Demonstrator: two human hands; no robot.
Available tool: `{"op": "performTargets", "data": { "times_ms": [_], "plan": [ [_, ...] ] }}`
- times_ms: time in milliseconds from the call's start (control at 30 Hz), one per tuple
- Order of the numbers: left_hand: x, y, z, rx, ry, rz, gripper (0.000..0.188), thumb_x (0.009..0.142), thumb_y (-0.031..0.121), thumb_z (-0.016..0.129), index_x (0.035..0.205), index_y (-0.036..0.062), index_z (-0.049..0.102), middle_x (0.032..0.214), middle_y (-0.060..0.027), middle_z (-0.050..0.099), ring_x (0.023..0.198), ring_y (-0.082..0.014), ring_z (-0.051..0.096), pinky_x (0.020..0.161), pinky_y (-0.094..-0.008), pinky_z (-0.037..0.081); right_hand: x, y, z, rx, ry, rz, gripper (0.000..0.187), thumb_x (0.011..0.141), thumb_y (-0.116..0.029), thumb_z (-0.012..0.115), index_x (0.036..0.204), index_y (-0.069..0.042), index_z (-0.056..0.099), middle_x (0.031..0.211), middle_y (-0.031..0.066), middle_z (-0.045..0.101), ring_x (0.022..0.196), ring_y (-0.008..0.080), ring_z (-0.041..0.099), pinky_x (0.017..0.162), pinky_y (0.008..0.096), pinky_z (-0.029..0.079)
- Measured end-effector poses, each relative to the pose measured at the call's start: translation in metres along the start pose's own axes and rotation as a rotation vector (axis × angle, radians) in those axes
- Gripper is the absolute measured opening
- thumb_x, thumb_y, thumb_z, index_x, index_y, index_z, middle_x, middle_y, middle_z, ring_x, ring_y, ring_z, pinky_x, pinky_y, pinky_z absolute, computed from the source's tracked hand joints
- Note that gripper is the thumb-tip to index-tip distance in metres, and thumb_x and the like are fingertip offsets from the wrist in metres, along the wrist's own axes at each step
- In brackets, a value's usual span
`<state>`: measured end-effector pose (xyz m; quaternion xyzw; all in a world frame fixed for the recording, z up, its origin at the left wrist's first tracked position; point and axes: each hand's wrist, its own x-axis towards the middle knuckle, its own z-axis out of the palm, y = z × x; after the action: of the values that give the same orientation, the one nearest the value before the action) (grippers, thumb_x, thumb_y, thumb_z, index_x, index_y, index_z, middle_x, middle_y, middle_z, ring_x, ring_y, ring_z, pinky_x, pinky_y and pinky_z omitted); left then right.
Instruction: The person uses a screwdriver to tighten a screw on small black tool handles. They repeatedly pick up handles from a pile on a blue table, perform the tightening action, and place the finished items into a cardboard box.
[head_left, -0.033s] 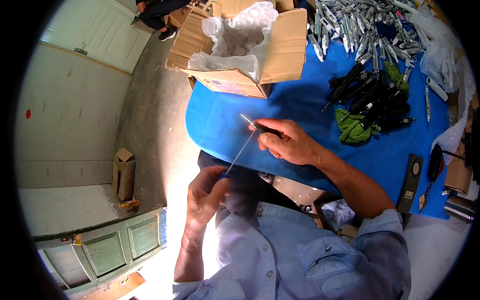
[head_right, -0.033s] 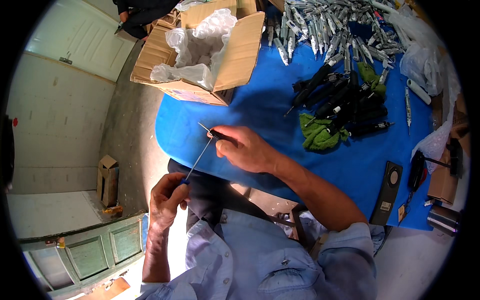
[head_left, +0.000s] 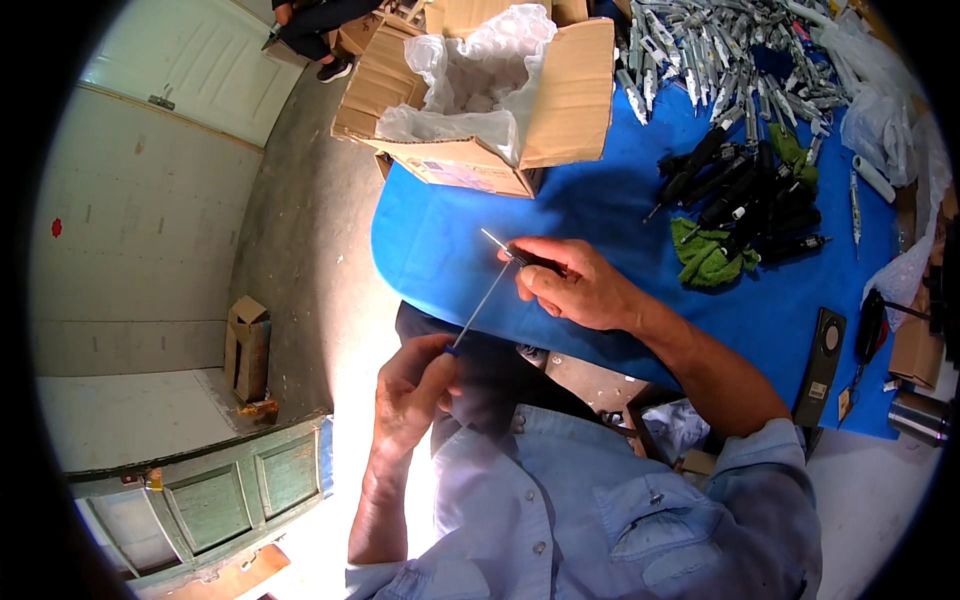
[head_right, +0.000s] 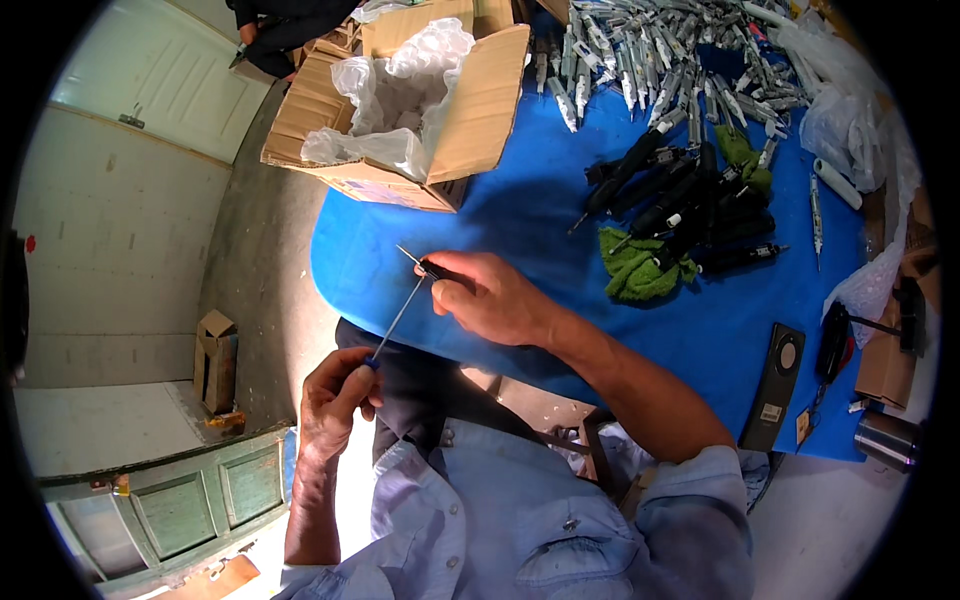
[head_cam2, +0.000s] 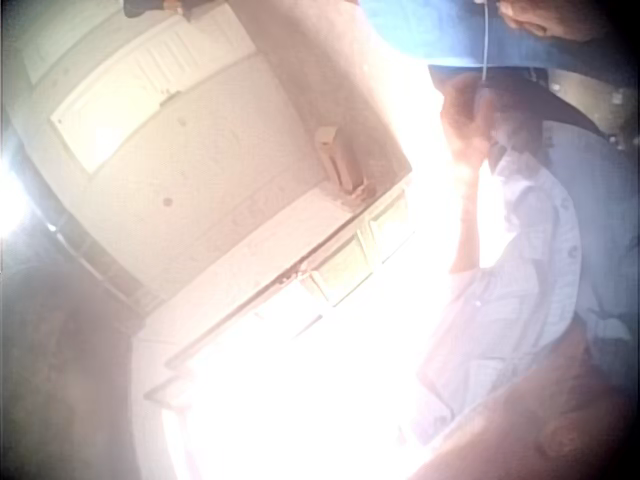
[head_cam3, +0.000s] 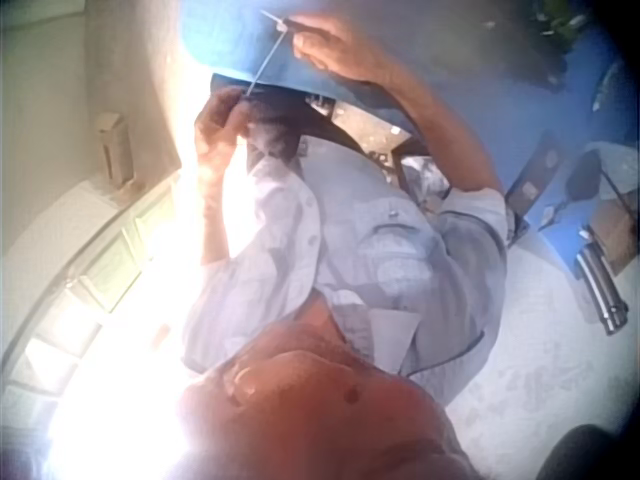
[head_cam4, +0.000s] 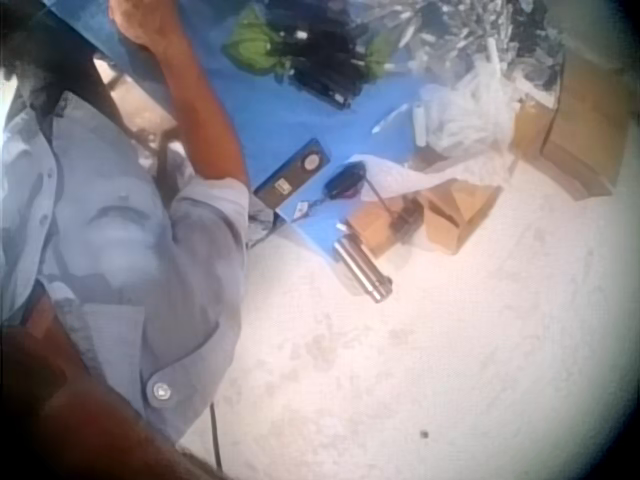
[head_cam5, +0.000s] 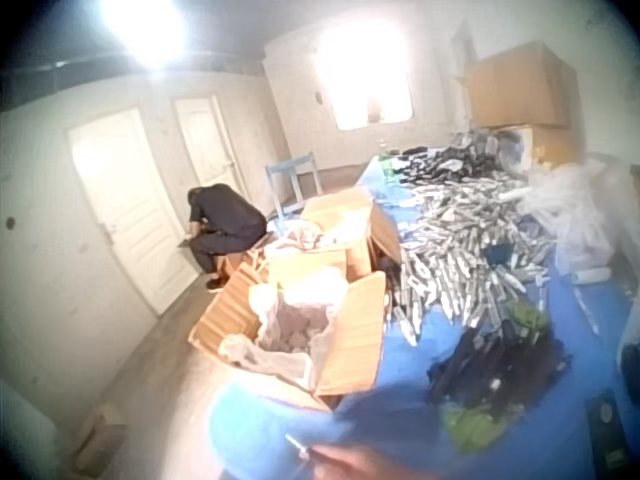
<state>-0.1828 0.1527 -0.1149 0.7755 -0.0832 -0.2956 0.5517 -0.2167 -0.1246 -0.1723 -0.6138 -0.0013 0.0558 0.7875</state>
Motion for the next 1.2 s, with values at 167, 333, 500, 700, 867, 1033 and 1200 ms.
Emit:
{"op": "performTargets", "data": {
  "times_ms": [167, 333, 500, 700, 867, 1033, 1200],
  "plan": [
    [0.003, 0.0, -0.003, -0.21, -0.106, -0.161, 0.038, 0.112, 0.028, 0.053, 0.127, -0.0047, 0.064, 0.083, -0.0103, 0.071, 0.054, -0.0093, 0.056, 0.045, -0.0215, 0.039, 0.0, 0.0, 0.0, -0.006, -0.012, -0.013, 0.031, 0.103, -0.015, 0.053, 0.128, 0.002, 0.061, 0.082, -0.0011, 0.061, 0.065, 0.0044, 0.049, 0.056, 0.0242, 0.044],
    [0.002, 0.005, 0.001, -0.192, -0.138, -0.185, 0.036, 0.111, 0.027, 0.055, 0.13, -0.0024, 0.063, 0.083, -0.0072, 0.07, 0.057, -0.0065, 0.052, 0.048, -0.0212, 0.037, 0.001, 0.002, -0.002, -0.02, -0.013, -0.018, 0.032, 0.103, -0.016, 0.054, 0.128, 0.002, 0.061, 0.082, -0.0008, 0.062, 0.064, 0.0049, 0.05, 0.056, 0.0247, 0.044],
    [0.0, 0.004, 0.005, -0.19, -0.112, -0.203, 0.034, 0.11, 0.026, 0.06, 0.13, -0.0013, 0.063, 0.081, -0.0045, 0.067, 0.057, -0.0054, 0.052, 0.049, -0.0206, 0.037, 0.001, 0.002, -0.001, 0.007, -0.02, -0.004, 0.032, 0.103, -0.016, 0.054, 0.129, 0.001, 0.061, 0.084, 0.0001, 0.064, 0.064, 0.0056, 0.052, 0.056, 0.0252, 0.045],
    [-0.001, -0.001, 0.0, -0.229, -0.12, -0.194, 0.032, 0.11, 0.026, 0.059, 0.128, -0.0001, 0.064, 0.082, -0.0043, 0.068, 0.059, -0.0061, 0.053, 0.051, -0.0208, 0.039, 0.001, 0.002, -0.003, 0.045, -0.007, 0.018, 0.032, 0.103, -0.016, 0.055, 0.129, 0.001, 0.061, 0.084, 0.0006, 0.064, 0.063, 0.0058, 0.052, 0.055, 0.0256, 0.045],
    [0.004, 0.0, 0.009, -0.222, 0.02, 0.037, 0.025, 0.108, 0.023, 0.061, 0.117, 0.0001, 0.064, 0.085, -0.0029, 0.067, 0.066, -0.007, 0.056, 0.058, -0.0225, 0.044, 0.003, 0.003, -0.004, 0.06, -0.024, 0.045, 0.034, 0.106, -0.016, 0.056, 0.134, 0.003, 0.059, 0.086, 0.0039, 0.065, 0.062, 0.0066, 0.052, 0.052, 0.0245, 0.043],
    [0.029, 0.013, 0.042, -0.148, 0.223, 0.139, 0.016, 0.094, 0.007, 0.08, 0.099, 0.0028, 0.065, 0.086, 0.0036, 0.063, 0.072, -0.0031, 0.052, 0.066, -0.0205, 0.043, -0.002, -0.004, -0.001, 0.097, -0.001, 0.074, 0.038, 0.106, -0.016, 0.056, 0.139, 0.004, 0.054, 0.091, 0.0078, 0.068, 0.063, 0.0086, 0.058, 0.05, 0.0242, 0.045],
    [0.054, 0.02, 0.071, -0.004, 0.294, 0.24, 0.025, 0.098, 0.024, 0.08, 0.11, 0.0017, 0.075, 0.076, 0.0056, 0.063, 0.064, -0.0029, 0.052, 0.057, -0.021, 0.041, -0.002, 0.003, 0.003, 0.134, 0.046, 0.055, 0.039, 0.103, -0.02, 0.06, 0.136, 0.0, 0.058, 0.086, 0.006, 0.067, 0.061, 0.0088, 0.06, 0.05, 0.0256, 0.047]
  ]
}}
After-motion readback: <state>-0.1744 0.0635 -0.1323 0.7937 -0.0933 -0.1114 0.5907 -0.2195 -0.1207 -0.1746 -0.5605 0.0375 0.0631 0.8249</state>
